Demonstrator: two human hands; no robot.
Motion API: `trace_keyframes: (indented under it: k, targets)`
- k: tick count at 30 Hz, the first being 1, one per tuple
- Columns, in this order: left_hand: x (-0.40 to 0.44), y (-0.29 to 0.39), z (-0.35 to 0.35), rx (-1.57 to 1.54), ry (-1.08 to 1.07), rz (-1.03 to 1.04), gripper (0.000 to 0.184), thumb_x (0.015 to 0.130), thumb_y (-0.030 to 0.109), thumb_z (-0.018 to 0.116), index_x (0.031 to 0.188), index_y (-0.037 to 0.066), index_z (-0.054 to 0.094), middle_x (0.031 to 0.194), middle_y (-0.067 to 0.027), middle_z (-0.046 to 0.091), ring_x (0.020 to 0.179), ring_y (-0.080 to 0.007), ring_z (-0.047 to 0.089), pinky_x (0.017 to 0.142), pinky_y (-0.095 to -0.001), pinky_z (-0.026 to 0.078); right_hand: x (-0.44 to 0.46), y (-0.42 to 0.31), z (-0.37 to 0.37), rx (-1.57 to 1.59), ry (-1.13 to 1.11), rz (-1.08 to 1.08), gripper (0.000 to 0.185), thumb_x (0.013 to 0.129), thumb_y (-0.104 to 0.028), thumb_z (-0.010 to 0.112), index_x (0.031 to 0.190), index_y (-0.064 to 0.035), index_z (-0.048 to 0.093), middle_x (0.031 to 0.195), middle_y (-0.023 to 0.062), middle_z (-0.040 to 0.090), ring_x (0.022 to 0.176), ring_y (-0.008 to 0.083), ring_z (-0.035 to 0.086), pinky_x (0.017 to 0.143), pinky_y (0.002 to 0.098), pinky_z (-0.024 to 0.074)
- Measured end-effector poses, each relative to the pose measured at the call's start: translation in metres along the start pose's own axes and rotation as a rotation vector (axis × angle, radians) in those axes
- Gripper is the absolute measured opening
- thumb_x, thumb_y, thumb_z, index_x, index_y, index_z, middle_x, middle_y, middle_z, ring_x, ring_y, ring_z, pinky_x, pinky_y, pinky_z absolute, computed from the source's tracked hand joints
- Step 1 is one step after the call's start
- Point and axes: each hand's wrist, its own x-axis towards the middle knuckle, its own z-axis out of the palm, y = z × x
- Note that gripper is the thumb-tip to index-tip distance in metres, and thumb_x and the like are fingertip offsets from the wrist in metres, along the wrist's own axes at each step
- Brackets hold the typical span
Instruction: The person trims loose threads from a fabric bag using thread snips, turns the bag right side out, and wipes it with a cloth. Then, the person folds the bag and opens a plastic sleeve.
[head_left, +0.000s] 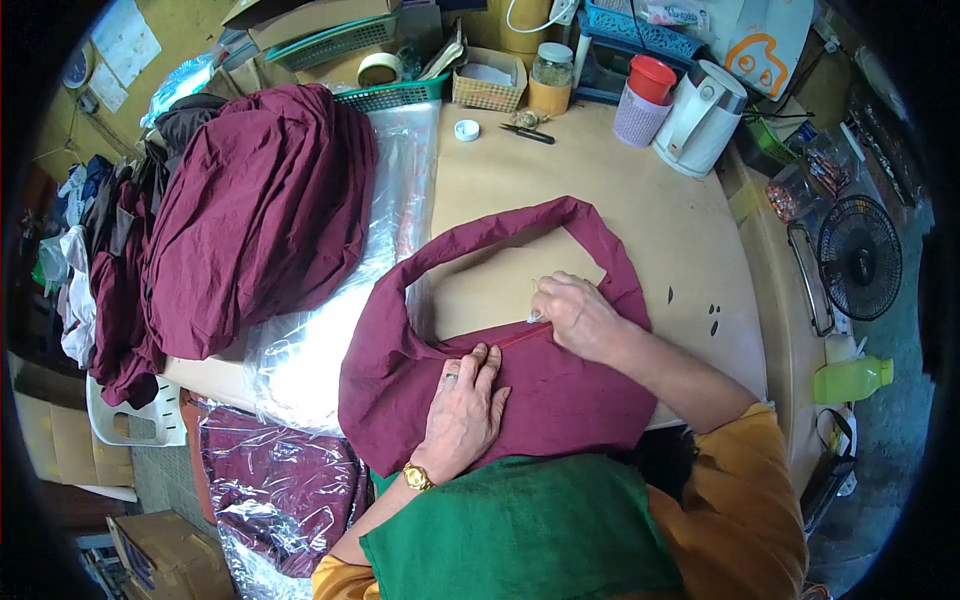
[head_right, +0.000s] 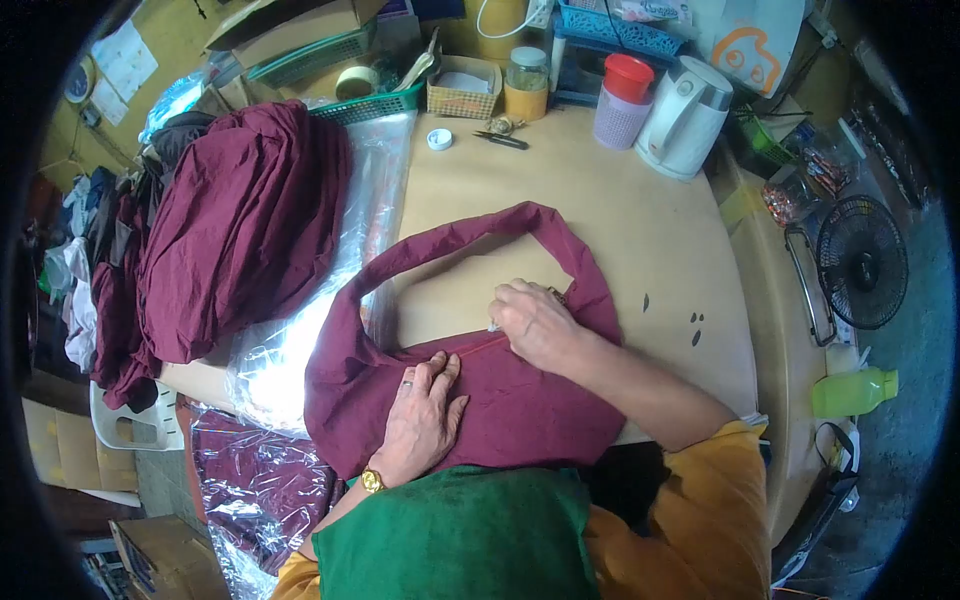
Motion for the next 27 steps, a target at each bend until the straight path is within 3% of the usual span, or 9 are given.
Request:
trace_keyframes:
  k: [3,6,10,13,14,18,21,27]
  targets:
    - [0.000,0.000,0.001,0.041,-0.006,0.013,0.051,0.091,0.019,0.061,0.134,-0.005,0.049,0.128,-0.0215,0.051,0.110,-0.0358,0.052,0.098,-0.0415,0.044,0.010,-0.006,0.011,0.052,-0.065,-0.003,0.010,0.074,0.003,0.061,0.081,-0.0015,0.064,0.086,0.0135,0.058,0.088,0.0321,0.059,0.080,0.0423,0.0494]
    - [-0.003,0.002,0.000,0.031,-0.027,-0.015,0.053,0.090,0.018,0.063,0.135,-0.005,0.048,0.128,-0.0219,0.051,0.111,-0.0368,0.052,0.098,-0.0422,0.044,0.017,-0.032,0.042,0.288,0.081,-0.144,0.015,0.080,0.000,0.057,0.088,-0.0047,0.069,0.090,0.0121,0.059,0.088,0.0316,0.058,0.081,0.0405,0.0480]
    - [-0.002,-0.002,0.001,0.025,-0.021,-0.014,0.055,0.088,0.017,0.065,0.135,-0.004,0.048,0.127,-0.0224,0.050,0.112,-0.0375,0.051,0.098,-0.0432,0.044,-0.008,-0.018,0.012,0.081,0.090,-0.130,0.021,0.080,0.001,0.058,0.094,-0.0078,0.072,0.089,0.0122,0.059,0.087,0.0302,0.058,0.080,0.0400,0.0474]
    - [-0.001,-0.003,0.003,0.079,-0.036,0.014,0.051,0.093,0.021,0.059,0.135,-0.005,0.048,0.129,-0.0218,0.051,0.111,-0.0358,0.051,0.099,-0.0423,0.043,0.005,-0.012,0.018,0.161,-0.016,-0.095,0.021,0.081,0.001,0.057,0.093,-0.0081,0.072,0.086,0.0112,0.059,0.086,0.0301,0.058,0.079,0.0406,0.0472]
    - [-0.001,-0.003,0.001,0.081,-0.039,0.019,0.051,0.093,0.021,0.059,0.135,-0.005,0.048,0.129,-0.0218,0.051,0.111,-0.0358,0.051,0.099,-0.0423,0.043,0.013,-0.016,0.029,0.268,0.043,-0.122,0.017,0.079,0.001,0.058,0.087,-0.0069,0.071,0.082,0.0104,0.058,0.085,0.0303,0.058,0.078,0.0413,0.0469]
    - [0.000,-0.001,-0.001,0.012,-0.057,-0.029,0.055,0.088,0.015,0.065,0.136,-0.004,0.047,0.127,-0.0225,0.050,0.111,-0.0378,0.051,0.099,-0.0434,0.044,0.017,-0.022,0.033,0.168,0.089,-0.176,0.011,0.074,0.002,0.060,0.078,-0.0056,0.067,0.079,0.0095,0.057,0.084,0.0291,0.058,0.077,0.0410,0.0466]
    - [0.001,-0.003,-0.002,0.021,-0.023,0.007,0.055,0.088,0.015,0.065,0.136,-0.004,0.047,0.127,-0.0222,0.050,0.111,-0.0374,0.051,0.098,-0.0431,0.044,0.009,-0.011,0.019,0.125,0.017,-0.129,0.009,0.075,0.000,0.059,0.078,-0.0056,0.065,0.080,0.0084,0.057,0.084,0.0279,0.058,0.078,0.0404,0.0461]
    - [0.001,0.000,-0.002,0.004,-0.049,-0.028,0.053,0.088,0.015,0.065,0.135,-0.003,0.048,0.127,-0.0218,0.050,0.110,-0.0372,0.052,0.098,-0.0430,0.044,0.019,-0.029,0.034,0.117,0.081,-0.196,0.008,0.072,-0.002,0.062,0.079,-0.0059,0.063,0.084,0.0078,0.056,0.089,0.0262,0.056,0.080,0.0384,0.0447]
